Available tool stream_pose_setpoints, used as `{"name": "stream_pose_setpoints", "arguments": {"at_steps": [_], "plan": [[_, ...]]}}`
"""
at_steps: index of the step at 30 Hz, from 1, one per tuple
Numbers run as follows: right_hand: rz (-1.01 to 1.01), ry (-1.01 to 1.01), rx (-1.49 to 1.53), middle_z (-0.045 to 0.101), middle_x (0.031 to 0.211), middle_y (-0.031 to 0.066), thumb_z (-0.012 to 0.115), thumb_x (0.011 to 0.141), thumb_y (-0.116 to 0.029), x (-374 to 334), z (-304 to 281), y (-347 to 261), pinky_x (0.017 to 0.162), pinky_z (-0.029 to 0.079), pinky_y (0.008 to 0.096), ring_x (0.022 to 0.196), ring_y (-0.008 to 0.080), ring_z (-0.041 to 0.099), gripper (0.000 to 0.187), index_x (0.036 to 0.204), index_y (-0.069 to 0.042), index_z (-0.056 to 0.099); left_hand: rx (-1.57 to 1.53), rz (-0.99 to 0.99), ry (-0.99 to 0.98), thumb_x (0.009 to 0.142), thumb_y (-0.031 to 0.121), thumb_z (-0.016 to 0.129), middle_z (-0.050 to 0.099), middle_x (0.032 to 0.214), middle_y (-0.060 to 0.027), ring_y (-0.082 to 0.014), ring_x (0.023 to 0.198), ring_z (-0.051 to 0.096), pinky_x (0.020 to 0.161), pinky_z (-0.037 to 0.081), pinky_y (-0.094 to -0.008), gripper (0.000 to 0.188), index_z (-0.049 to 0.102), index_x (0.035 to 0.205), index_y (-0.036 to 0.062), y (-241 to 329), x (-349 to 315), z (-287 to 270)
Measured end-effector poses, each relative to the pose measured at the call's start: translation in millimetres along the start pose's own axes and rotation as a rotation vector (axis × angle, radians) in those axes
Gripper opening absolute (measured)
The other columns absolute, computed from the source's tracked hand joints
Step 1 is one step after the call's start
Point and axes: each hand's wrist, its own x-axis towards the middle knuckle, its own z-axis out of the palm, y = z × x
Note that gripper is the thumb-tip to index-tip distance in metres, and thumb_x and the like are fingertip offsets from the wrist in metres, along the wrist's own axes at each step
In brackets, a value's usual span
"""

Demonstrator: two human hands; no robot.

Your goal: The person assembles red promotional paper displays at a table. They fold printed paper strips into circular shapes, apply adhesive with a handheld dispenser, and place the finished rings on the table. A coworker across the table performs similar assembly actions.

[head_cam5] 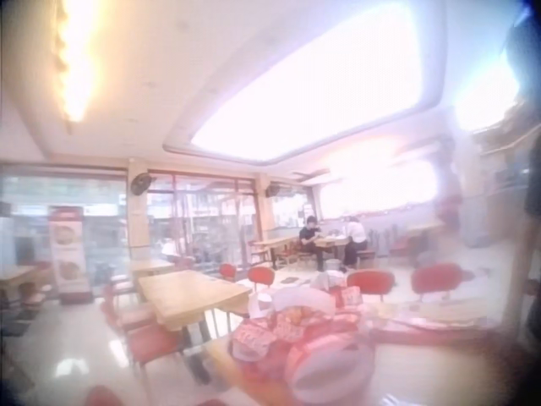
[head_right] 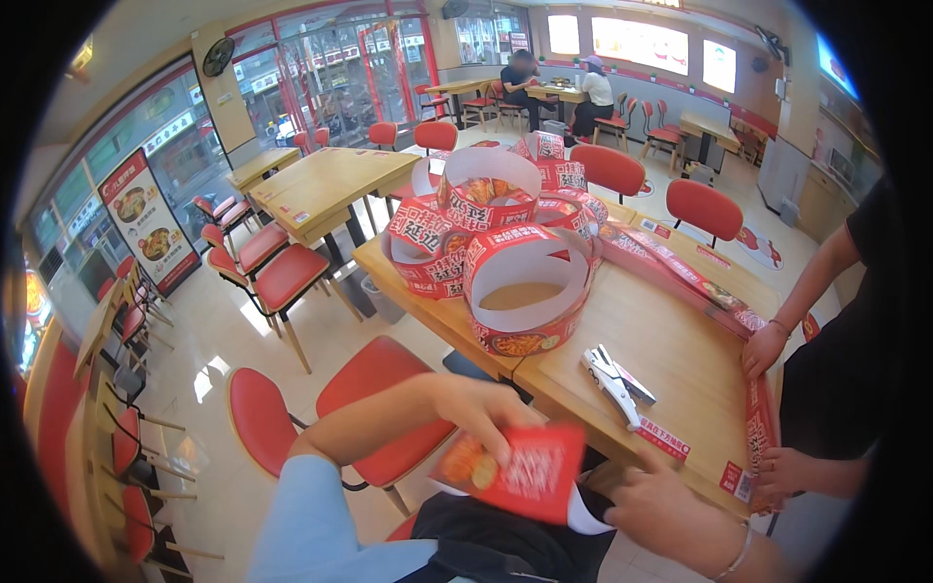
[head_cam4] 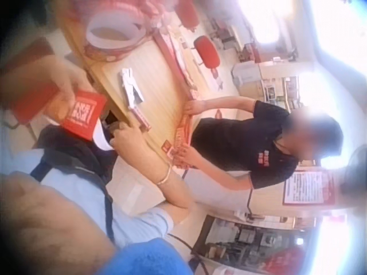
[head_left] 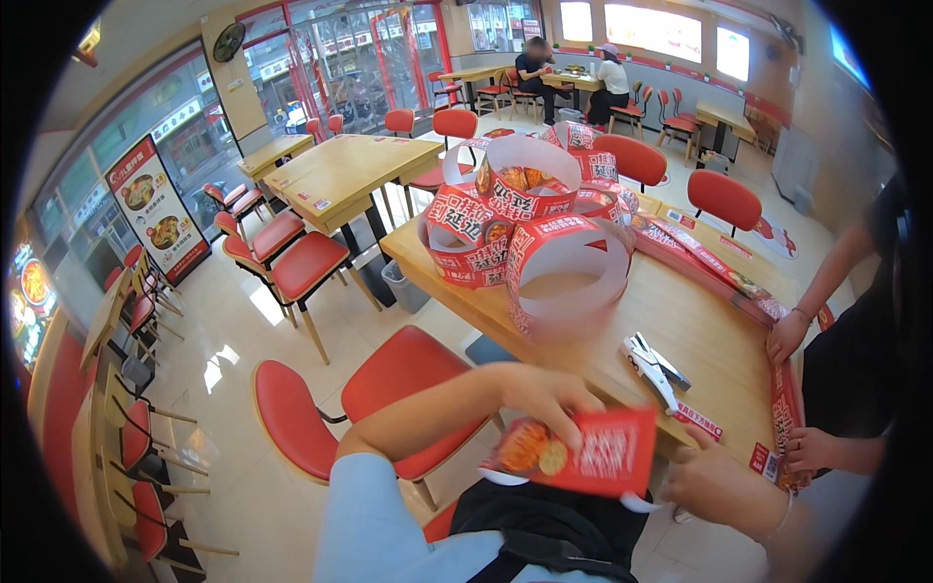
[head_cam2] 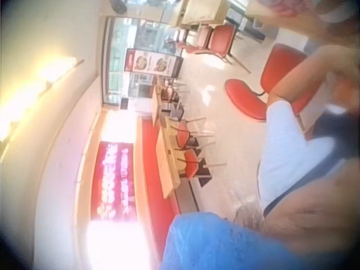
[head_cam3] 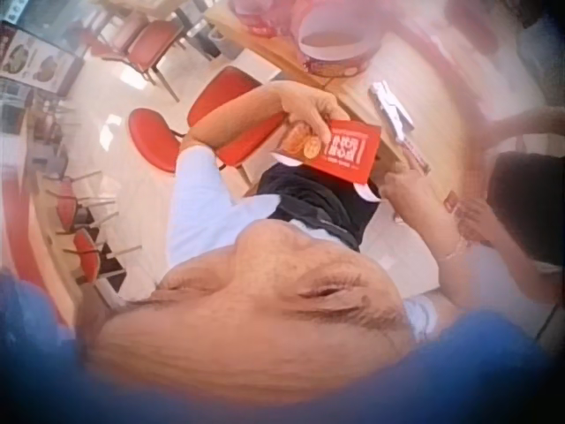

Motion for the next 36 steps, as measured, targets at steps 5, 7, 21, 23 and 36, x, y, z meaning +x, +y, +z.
{"name": "stream_pose_setpoints", "arguments": {"at_steps": [5, 7, 21, 23, 36], "plan": [[0.067, 0.274, -0.266, 0.064, 0.102, 0.0075, 0.061, 0.073, -0.016, 27, -31, -18, 0.112, 0.021, 0.0573, 0.109, 0.0259, 0.058, 0.014, 0.084, -0.012, 0.07, -0.114, 0.067, -0.173, 0.08, 0.02, 0.077, 0.057, 0.119, -0.0112, -0.0222, 0.114, 0.052, 0.098, 0.04, -0.0358, 0.028, 0.068, 0.098, 0.0004, -30, 67, 17], [0.06, 0.542, -0.267, 0.063, 0.106, 0.0082, 0.061, 0.073, -0.017, 30, -36, -5, 0.115, 0.016, 0.0572, 0.115, 0.0261, 0.056, 0.015, 0.084, -0.013, 0.07, -0.292, 0.064, -0.11, 0.08, 0.018, 0.078, 0.057, 0.119, -0.0103, -0.0211, 0.115, 0.051, 0.1, 0.039, -0.0346, 0.025, 0.069, 0.096, 0.0007, -39, 62, 15], [0.261, 0.814, -0.181, 0.054, 0.127, -0.0021, 0.067, 0.07, -0.02, 11, -36, -5, 0.112, 0.018, 0.059, 0.129, 0.0251, 0.043, 0.003, 0.07, -0.019, 0.064, -0.045, 0.456, 0.279, 0.078, 0.017, 0.078, 0.062, 0.112, -0.0112, -0.0217, 0.11, 0.055, 0.094, 0.042, -0.0332, 0.025, 0.07, 0.097, 0.002, -25, 70, 23], [0.269, 0.813, -0.179, 0.053, 0.128, 0.0015, 0.071, 0.07, -0.02, 5, -36, -5, 0.112, 0.019, 0.0566, 0.13, 0.0277, 0.042, 0.019, 0.088, -0.018, 0.065, -0.004, 0.512, 0.25, 0.078, 0.016, 0.078, 0.065, 0.103, -0.01, -0.0206, 0.096, 0.059, 0.084, 0.045, -0.0319, 0.022, 0.069, 0.092, 0.0009, -21, 69, 20], [-0.116, 1.039, 1.761, 0.058, 0.117, 0.0118, 0.072, 0.082, -0.01, 63, 39, 21, 0.099, 0.043, 0.0416, 0.118, 0.029, 0.053, 0.041, 0.117, -0.002, 0.053, -0.379, 0.504, 0.061, 0.082, 0.015, 0.075, 0.068, 0.089, -0.0058, -0.0151, 0.086, 0.063, 0.08, 0.047, -0.0279, 0.015, 0.069, 0.089, 0.0026, -19, 73, 36]]}}
